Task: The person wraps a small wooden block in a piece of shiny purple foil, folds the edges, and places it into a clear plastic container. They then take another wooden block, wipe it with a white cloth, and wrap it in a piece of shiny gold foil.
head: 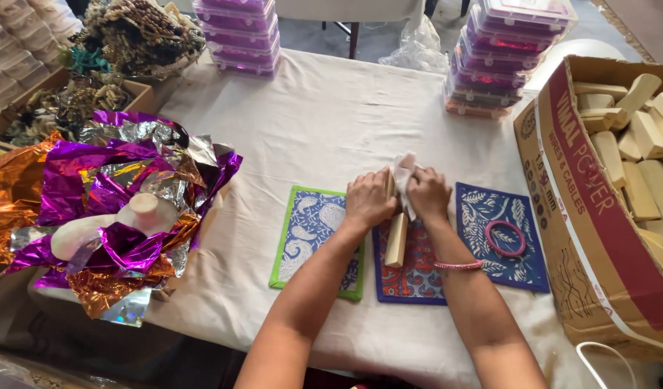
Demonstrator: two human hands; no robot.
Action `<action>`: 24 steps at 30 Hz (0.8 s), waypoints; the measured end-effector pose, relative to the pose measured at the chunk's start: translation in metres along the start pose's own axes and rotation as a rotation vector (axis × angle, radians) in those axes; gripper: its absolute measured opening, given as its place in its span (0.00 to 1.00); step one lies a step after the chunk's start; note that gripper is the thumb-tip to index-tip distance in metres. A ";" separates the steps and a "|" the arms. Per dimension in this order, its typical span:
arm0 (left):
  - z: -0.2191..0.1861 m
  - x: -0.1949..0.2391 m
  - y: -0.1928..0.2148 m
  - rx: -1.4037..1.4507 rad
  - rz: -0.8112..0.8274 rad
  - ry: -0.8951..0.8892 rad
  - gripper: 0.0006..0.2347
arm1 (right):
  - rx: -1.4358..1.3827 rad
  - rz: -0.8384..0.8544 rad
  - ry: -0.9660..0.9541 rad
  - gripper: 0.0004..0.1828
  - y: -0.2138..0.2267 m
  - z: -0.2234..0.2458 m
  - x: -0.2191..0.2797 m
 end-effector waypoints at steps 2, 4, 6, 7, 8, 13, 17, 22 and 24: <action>0.012 -0.003 -0.018 0.159 0.024 0.067 0.28 | 0.014 0.020 0.065 0.16 0.011 0.021 0.008; 0.019 -0.005 -0.018 0.318 0.046 0.136 0.30 | 0.026 0.039 0.135 0.22 0.011 0.027 0.012; 0.025 -0.003 -0.003 0.581 -0.008 0.349 0.29 | -0.384 0.102 0.125 0.20 0.000 0.016 0.013; 0.032 -0.004 -0.011 0.578 -0.012 0.352 0.29 | -0.387 0.104 0.129 0.20 0.009 0.028 0.016; 0.039 -0.005 -0.017 0.757 -0.155 0.315 0.28 | -0.563 0.113 0.121 0.18 0.019 0.039 0.020; 0.065 -0.008 -0.058 1.754 -0.242 0.372 0.23 | -0.560 0.070 0.476 0.24 0.025 0.069 0.028; 0.042 -0.002 -0.028 1.552 0.089 0.351 0.22 | -0.360 -0.123 0.287 0.17 -0.015 0.012 0.009; 0.039 -0.006 -0.020 1.514 -0.015 0.281 0.22 | -0.673 -0.214 0.139 0.21 0.038 0.045 0.023; 0.046 -0.007 -0.022 1.829 -0.153 0.285 0.20 | -0.343 -0.093 0.705 0.14 0.019 0.064 0.031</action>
Point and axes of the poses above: each hand's wrist, its own x-axis away from the middle knuckle, its own y-axis out of the back of the hand, z = x × y, the point moved 2 cm from there along -x, towards the middle knuckle, and after that the axes turned 5 degrees about -y, right-handed, at the moved point
